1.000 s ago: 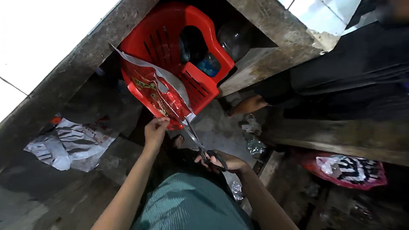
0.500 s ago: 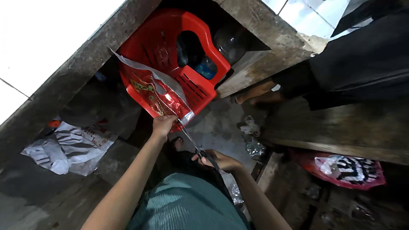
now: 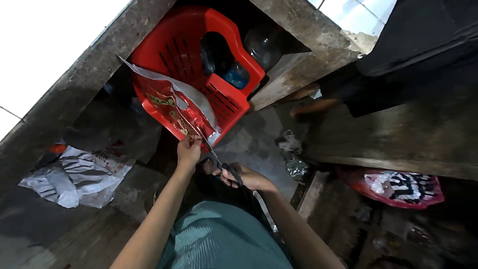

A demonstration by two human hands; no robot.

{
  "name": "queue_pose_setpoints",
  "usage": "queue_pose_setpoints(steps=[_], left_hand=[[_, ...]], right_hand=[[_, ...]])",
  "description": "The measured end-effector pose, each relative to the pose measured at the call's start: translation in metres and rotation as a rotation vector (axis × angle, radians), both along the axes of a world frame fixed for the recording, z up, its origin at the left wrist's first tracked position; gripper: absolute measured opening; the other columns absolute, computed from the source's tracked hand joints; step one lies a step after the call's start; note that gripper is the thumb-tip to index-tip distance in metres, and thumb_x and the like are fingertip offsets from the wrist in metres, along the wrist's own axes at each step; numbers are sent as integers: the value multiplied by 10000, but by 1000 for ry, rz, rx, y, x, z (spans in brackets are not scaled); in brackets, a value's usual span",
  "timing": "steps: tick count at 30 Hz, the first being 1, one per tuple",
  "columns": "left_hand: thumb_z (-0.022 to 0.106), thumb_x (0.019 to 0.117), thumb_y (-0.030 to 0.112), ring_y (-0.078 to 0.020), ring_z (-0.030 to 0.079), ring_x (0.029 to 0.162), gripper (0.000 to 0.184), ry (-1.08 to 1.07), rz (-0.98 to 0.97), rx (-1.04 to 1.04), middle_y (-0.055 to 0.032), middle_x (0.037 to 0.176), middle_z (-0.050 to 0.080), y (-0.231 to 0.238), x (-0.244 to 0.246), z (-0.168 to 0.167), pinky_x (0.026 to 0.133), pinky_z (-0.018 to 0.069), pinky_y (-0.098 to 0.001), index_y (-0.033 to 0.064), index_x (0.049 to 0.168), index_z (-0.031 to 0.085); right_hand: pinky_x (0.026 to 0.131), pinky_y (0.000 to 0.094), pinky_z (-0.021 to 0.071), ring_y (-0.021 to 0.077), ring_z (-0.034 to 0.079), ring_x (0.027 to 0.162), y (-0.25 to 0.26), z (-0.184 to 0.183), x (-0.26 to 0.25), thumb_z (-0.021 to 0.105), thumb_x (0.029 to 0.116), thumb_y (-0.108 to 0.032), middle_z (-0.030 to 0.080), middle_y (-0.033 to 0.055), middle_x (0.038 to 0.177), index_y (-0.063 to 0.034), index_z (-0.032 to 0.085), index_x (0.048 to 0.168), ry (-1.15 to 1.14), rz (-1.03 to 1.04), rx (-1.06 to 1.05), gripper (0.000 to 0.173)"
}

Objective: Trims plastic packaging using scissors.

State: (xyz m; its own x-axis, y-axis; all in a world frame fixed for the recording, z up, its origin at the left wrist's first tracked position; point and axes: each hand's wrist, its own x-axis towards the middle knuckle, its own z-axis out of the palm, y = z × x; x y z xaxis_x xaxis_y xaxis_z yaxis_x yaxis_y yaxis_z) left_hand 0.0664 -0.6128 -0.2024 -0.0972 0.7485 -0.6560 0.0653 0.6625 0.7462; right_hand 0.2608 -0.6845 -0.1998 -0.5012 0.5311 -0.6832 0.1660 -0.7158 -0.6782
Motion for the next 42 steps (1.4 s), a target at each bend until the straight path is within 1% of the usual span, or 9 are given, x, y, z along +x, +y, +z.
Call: queue_pose_setpoints(steps=[2, 6, 11, 20, 23, 27, 34, 39, 42], left_hand=[[565, 1025, 83, -177, 590, 898, 148, 65, -67, 53, -127, 993, 642, 2, -4, 0, 822, 476, -386, -25, 1073, 654], [591, 1020, 95, -176, 609, 898, 143, 121, -174, 86, -125, 980, 661, 9, -12, 1, 840, 492, -392, -21, 1051, 668], [596, 1017, 90, -116, 593, 790, 121, 89, -219, 86, -80, 890, 652, 13, -16, 0, 759, 488, -321, -12, 1018, 663], [595, 1019, 130, -210, 647, 848, 152, 287, -368, 111, -121, 962, 688, 19, -15, 11, 805, 517, -444, 3, 1054, 671], [579, 1026, 136, -230, 657, 889, 162, 307, -385, 85, -133, 992, 686, 19, -13, 12, 829, 521, -463, 7, 1073, 666], [559, 1029, 108, -246, 646, 949, 168, 309, -396, 87, -160, 1058, 660, 18, -11, 15, 857, 515, -459, -16, 1097, 651], [528, 1029, 119, -333, 643, 1009, 238, 339, -407, 139, -220, 1097, 647, 14, -9, 12, 897, 501, -538, -47, 1158, 640], [566, 1013, 130, -217, 622, 837, 172, 292, -349, 195, -130, 929, 647, 2, -12, 8, 769, 508, -434, -7, 1024, 669], [562, 1029, 138, -223, 638, 867, 172, 232, -365, 125, -143, 995, 664, -10, -10, 14, 777, 525, -437, -1, 1063, 658]], right_hand=[[567, 140, 447, -17, 530, 615, 7, 0, -7, 576, 1006, -437, 582, -87, 745, -73, 666, 1111, -32, -15, 1, 389], [554, 145, 462, -18, 549, 615, 15, -21, -5, 602, 975, -501, 607, -102, 750, -121, 683, 1114, 65, -34, -6, 413], [575, 147, 493, -7, 586, 652, 13, -41, 5, 624, 896, -696, 629, -90, 783, -118, 687, 1176, 218, -23, -13, 646], [564, 146, 474, -14, 573, 615, 12, -37, -2, 689, 904, -546, 625, -103, 719, -129, 703, 1040, 165, -111, -2, 439], [531, 154, 451, 6, 557, 587, 2, -44, 3, 711, 897, -583, 614, -46, 693, -127, 711, 1003, 154, -133, 64, 468], [456, 126, 390, -10, 501, 508, -4, -18, -5, 722, 871, -602, 556, -57, 625, -143, 681, 915, 72, -170, 92, 463], [444, 138, 404, -5, 502, 469, -5, -13, -13, 703, 930, -416, 562, -58, 573, -100, 682, 855, 58, -224, 94, 325], [467, 141, 432, -3, 525, 492, -5, -14, -11, 684, 930, -514, 580, -63, 597, -93, 702, 941, 77, -192, 71, 421], [507, 160, 468, 11, 568, 545, 7, -21, -18, 670, 939, -469, 622, -55, 648, -95, 680, 961, 73, -224, 10, 375]])
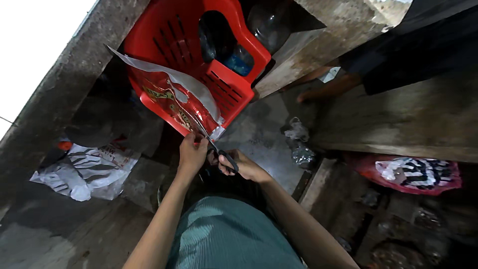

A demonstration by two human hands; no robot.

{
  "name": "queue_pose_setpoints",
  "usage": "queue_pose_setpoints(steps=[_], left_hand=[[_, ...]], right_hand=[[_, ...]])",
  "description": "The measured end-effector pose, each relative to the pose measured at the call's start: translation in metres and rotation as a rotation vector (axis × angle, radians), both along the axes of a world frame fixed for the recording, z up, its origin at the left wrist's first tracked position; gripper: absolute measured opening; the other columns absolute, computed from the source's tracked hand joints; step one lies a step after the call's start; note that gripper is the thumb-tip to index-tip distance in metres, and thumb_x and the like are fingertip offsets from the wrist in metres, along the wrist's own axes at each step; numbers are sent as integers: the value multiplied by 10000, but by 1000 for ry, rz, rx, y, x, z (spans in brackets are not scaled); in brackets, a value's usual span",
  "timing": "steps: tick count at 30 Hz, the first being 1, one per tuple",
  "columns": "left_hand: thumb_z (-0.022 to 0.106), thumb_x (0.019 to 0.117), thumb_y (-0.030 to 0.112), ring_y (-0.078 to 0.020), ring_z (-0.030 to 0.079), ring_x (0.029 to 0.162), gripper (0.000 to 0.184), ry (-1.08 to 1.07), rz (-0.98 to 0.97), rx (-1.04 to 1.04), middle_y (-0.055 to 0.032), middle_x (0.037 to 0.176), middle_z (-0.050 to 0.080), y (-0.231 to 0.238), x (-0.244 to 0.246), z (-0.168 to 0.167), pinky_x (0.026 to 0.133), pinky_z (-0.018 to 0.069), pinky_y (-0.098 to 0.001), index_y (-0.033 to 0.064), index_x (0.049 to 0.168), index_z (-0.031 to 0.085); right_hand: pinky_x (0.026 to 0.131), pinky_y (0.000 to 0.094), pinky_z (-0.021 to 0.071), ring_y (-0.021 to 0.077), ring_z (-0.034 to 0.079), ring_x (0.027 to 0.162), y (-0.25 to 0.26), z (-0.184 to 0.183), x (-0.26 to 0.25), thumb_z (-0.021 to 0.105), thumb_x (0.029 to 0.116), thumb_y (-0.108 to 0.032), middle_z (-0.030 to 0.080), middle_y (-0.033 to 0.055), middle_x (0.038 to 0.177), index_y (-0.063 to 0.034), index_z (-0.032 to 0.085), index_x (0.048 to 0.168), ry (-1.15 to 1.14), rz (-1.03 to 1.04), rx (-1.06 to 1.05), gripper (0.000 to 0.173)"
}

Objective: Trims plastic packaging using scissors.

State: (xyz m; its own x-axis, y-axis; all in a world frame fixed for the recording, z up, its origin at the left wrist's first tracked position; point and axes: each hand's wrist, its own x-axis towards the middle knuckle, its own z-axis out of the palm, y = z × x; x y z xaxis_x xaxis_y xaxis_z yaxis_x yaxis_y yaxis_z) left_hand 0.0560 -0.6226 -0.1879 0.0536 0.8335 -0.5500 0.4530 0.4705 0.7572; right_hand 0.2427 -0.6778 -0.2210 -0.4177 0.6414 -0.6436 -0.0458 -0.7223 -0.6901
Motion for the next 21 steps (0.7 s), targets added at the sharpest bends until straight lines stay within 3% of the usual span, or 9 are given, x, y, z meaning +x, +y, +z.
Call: queue_pose_setpoints(steps=[2, 4, 6, 9, 11, 12, 14, 16, 21], left_hand=[[532, 1053, 147, -217, 626, 839, 189, -40, 8, -39, -140, 985, 651, -7, 2, 4, 754, 521, -425, 0, 1076, 648], [505, 1070, 174, -164, 611, 804, 218, -94, 62, -62, -97, 935, 638, -12, -3, 3, 735, 511, -378, 19, 1036, 653], [477, 1078, 205, -190, 624, 899, 287, -76, 99, -70, -111, 994, 671, -15, -24, -5, 821, 505, -431, 6, 1045, 681], [538, 1062, 344, -400, 627, 1126, 431, 304, 68, -28, -248, 1234, 645, -22, -90, -21, 962, 477, -630, -28, 1240, 662], [673, 976, 428, -602, 432, 1323, 796, 557, -11, -82, -403, 1458, 416, -27, -137, -28, 1037, 318, -792, -89, 1508, 383], [717, 948, 414, -621, 387, 1346, 869, 600, -14, -114, -423, 1473, 379, -26, -150, -31, 1049, 279, -802, -99, 1532, 327], [714, 968, 331, -565, 518, 1264, 640, 549, -2, -64, -384, 1352, 538, -18, -153, -28, 1036, 379, -734, -84, 1415, 521], [660, 1009, 225, -415, 659, 1099, 345, 355, 22, 45, -266, 1175, 681, -9, -127, -21, 972, 496, -614, -50, 1217, 673], [656, 982, 106, -112, 671, 880, 172, -155, 199, 35, -94, 978, 719, 13, -39, -17, 859, 553, -323, -31, 1078, 696]], right_hand=[[538, 166, 491, 13, 591, 582, 12, -6, -8, 624, 964, -426, 637, -64, 693, -106, 648, 968, 0, -13, -30, 320], [529, 149, 483, 2, 580, 595, 22, -11, -13, 590, 979, -481, 621, -73, 729, -105, 647, 1032, 41, 4, -17, 384], [519, 139, 470, -2, 579, 599, 26, -15, -11, 583, 958, -579, 622, -79, 731, -98, 649, 1083, 89, 56, 9, 502], [534, 155, 480, 6, 578, 617, 18, -11, 7, 593, 919, -667, 626, -79, 758, -95, 654, 1173, 125, 180, 40, 629], [552, 166, 488, 4, 579, 621, 4, -3, 27, 603, 882, -729, 631, -85, 763, -106, 673, 1192, 98, 257, 55, 699], [544, 158, 480, -6, 568, 609, -3, 1, 37, 604, 871, -744, 626, -91, 758, -111, 677, 1176, 84, 289, 70, 707], [514, 148, 458, -15, 547, 578, -14, 10, 54, 651, 821, -763, 631, -90, 756, -120, 685, 1131, 67, 327, 51, 715], [531, 146, 468, -19, 551, 592, -24, 20, 65, 686, 770, -791, 630, -102, 770, -147, 689, 1128, 51, 342, -6, 737], [573, 128, 469, -45, 550, 626, -31, 35, 75, 690, 731, -824, 610, -133, 781, -157, 669, 1154, -21, 367, -64, 790]])
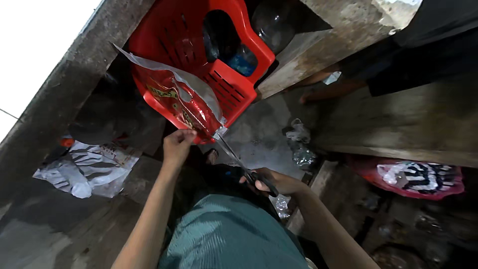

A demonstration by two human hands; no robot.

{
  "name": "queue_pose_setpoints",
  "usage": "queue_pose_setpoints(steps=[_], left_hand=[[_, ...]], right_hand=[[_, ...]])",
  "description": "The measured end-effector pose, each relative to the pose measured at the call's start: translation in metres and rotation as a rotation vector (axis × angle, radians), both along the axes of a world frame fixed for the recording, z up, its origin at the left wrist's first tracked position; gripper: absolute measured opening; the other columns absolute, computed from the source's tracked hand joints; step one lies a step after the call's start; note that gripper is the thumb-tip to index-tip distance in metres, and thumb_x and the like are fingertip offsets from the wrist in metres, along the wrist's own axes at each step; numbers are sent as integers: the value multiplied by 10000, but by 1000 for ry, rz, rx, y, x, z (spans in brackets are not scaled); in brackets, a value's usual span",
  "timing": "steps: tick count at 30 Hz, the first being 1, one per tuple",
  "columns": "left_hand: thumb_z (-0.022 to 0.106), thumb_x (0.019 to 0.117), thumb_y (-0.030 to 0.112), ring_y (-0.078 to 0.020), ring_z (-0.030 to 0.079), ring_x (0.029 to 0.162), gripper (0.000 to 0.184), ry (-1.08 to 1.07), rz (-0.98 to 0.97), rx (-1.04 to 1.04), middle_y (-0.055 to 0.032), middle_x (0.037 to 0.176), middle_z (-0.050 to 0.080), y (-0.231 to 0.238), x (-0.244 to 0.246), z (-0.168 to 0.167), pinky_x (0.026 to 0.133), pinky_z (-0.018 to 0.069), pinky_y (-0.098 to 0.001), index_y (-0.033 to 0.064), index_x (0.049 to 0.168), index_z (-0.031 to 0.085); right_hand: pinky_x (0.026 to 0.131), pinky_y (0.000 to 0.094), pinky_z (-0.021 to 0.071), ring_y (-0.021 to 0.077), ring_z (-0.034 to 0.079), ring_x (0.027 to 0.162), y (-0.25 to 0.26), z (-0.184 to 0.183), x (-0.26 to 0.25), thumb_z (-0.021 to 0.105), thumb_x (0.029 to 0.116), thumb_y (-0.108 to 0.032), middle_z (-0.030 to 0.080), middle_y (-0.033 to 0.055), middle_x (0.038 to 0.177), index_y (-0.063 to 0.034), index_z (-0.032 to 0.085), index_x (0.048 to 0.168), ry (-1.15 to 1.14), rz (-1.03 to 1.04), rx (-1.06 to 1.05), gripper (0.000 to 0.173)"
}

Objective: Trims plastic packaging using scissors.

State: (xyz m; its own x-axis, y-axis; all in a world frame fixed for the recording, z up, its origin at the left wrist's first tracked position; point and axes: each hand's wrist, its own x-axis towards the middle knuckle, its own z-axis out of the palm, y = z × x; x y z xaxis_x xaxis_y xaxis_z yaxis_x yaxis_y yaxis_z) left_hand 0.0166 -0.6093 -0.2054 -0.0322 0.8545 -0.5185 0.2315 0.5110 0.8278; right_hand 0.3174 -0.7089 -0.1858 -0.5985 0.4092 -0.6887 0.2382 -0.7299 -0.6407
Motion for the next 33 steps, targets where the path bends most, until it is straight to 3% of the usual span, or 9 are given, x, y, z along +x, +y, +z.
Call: queue_pose_setpoints(steps=[3, 9, 14, 16, 20, 24, 26, 29, 33], left_hand=[[705, 964, 144, -62, 642, 812, 154, -31, 138, -111, -51, 907, 738, 8, 32, 4, 780, 509, -286, -2, 1007, 734], [727, 944, 128, -82, 643, 767, 106, 10, 169, -179, -46, 857, 733, 20, 45, 7, 725, 510, -291, 25, 943, 756], [698, 951, 156, -109, 639, 744, 162, -43, 209, -281, -46, 811, 694, 33, 58, -5, 720, 527, -308, 16, 869, 690], [682, 971, 225, -159, 616, 801, 236, -41, 221, -304, -78, 852, 668, 35, 63, -5, 757, 507, -383, 9, 878, 667], [552, 1041, 259, -144, 577, 764, 315, -66, 179, -244, -53, 799, 588, 32, 59, -8, 734, 498, -359, 35, 825, 596], [392, 1101, 197, -115, 604, 826, 343, -160, 50, -168, -59, 861, 595, 25, 34, -13, 832, 533, -323, -15, 931, 601], [393, 1105, 183, -135, 623, 904, 324, -198, 41, -188, -109, 964, 609, 23, 27, -14, 878, 541, -339, -60, 1042, 597], [410, 1097, 169, -151, 636, 933, 306, -214, 26, -191, -128, 997, 631, 24, 24, -16, 890, 545, -357, -62, 1053, 606], [429, 1079, 143, -159, 641, 961, 280, -245, -42, -191, -134, 1032, 654, 27, 16, -20, 907, 541, -367, -62, 1102, 618]], right_hand=[[571, 128, 456, -50, 535, 617, 0, 3, -3, 684, 771, -782, 596, -132, 762, -133, 663, 1147, -52, 8, 35, 750], [650, 144, 464, -52, 529, 681, -3, 4, -15, 679, 923, -463, 580, -106, 803, -68, 645, 1127, -145, 24, 93, 446], [665, 157, 474, -42, 538, 697, -5, -2, -16, 680, 924, -477, 590, -88, 818, -69, 654, 1119, -158, 18, 115, 452], [647, 141, 473, -51, 537, 678, -5, -3, -15, 685, 922, -476, 586, -107, 795, -86, 660, 1094, -131, -6, 131, 428], [615, 132, 472, -50, 546, 655, -6, -9, -13, 692, 875, -623, 598, -127, 766, -122, 680, 1081, -49, -37, 133, 542], [598, 131, 472, -43, 553, 633, -2, -10, -18, 700, 832, -692, 607, -133, 745, -126, 689, 1068, 51, -30, 90, 614], [587, 139, 472, -33, 554, 619, 0, -10, -23, 711, 816, -701, 612, -125, 731, -127, 693, 1051, 43, -48, 80, 621], [584, 155, 471, -20, 551, 620, 3, -8, -30, 708, 809, -687, 610, -108, 730, -113, 688, 1050, -45, -70, 86, 624], [545, 155, 457, -15, 529, 581, 10, -6, -38, 655, 893, -597, 586, -88, 709, -92, 670, 1056, -82, -90, 117, 531]])
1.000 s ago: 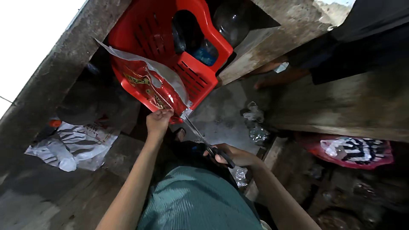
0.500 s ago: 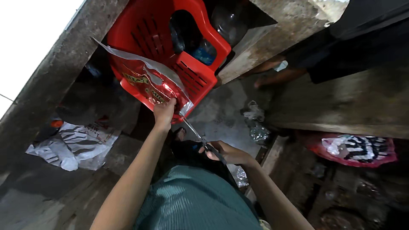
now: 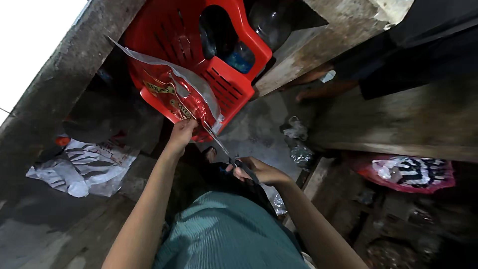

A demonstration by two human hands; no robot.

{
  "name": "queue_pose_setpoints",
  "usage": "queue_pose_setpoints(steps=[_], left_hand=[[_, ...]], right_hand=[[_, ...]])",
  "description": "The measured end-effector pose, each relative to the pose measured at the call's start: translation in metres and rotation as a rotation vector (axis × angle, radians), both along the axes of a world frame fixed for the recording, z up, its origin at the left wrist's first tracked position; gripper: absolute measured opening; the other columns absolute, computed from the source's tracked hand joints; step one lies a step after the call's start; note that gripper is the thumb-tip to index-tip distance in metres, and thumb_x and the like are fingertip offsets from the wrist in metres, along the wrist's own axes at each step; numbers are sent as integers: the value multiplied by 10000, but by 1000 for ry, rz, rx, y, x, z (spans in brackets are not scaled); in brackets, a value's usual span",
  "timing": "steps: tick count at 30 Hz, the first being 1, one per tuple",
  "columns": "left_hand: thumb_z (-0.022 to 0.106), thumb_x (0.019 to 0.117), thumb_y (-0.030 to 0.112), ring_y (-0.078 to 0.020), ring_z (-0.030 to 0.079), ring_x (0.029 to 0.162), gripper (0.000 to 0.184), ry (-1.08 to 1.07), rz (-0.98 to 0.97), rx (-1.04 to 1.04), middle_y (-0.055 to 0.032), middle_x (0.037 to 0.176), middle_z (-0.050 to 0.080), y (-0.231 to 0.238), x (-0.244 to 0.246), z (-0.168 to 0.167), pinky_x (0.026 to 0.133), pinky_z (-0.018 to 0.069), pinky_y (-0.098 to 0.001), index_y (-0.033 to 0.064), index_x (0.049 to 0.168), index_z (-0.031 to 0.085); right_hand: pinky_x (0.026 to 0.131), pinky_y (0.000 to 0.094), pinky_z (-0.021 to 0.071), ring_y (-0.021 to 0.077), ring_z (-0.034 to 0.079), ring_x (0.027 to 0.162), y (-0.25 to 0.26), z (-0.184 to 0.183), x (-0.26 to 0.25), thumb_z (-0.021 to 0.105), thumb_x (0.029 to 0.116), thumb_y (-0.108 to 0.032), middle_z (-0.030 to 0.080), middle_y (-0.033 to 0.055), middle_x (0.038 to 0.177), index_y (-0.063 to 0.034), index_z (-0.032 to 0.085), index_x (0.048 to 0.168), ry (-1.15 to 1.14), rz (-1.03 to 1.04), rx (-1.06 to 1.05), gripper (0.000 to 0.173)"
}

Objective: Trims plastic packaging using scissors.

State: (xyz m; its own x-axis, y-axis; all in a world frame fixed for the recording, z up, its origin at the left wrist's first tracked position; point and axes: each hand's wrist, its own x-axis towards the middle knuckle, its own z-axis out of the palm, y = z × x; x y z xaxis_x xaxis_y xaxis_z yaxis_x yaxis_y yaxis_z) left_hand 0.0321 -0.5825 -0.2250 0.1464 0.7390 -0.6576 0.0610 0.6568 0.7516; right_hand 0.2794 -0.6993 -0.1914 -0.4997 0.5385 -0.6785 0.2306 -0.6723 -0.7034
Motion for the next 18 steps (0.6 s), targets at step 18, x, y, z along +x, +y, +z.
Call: queue_pose_setpoints(steps=[18], left_hand=[[553, 1002, 93, -171, 598, 1014, 166, 70, 164, 108, -118, 1071, 604, -22, 12, 4, 908, 526, -373, -12, 916, 650]], right_hand=[[532, 158, 454, -1, 543, 577, 44, -33, -42, 616, 980, -410, 599, -85, 688, -80, 682, 1070, 42, -145, -4, 348]])
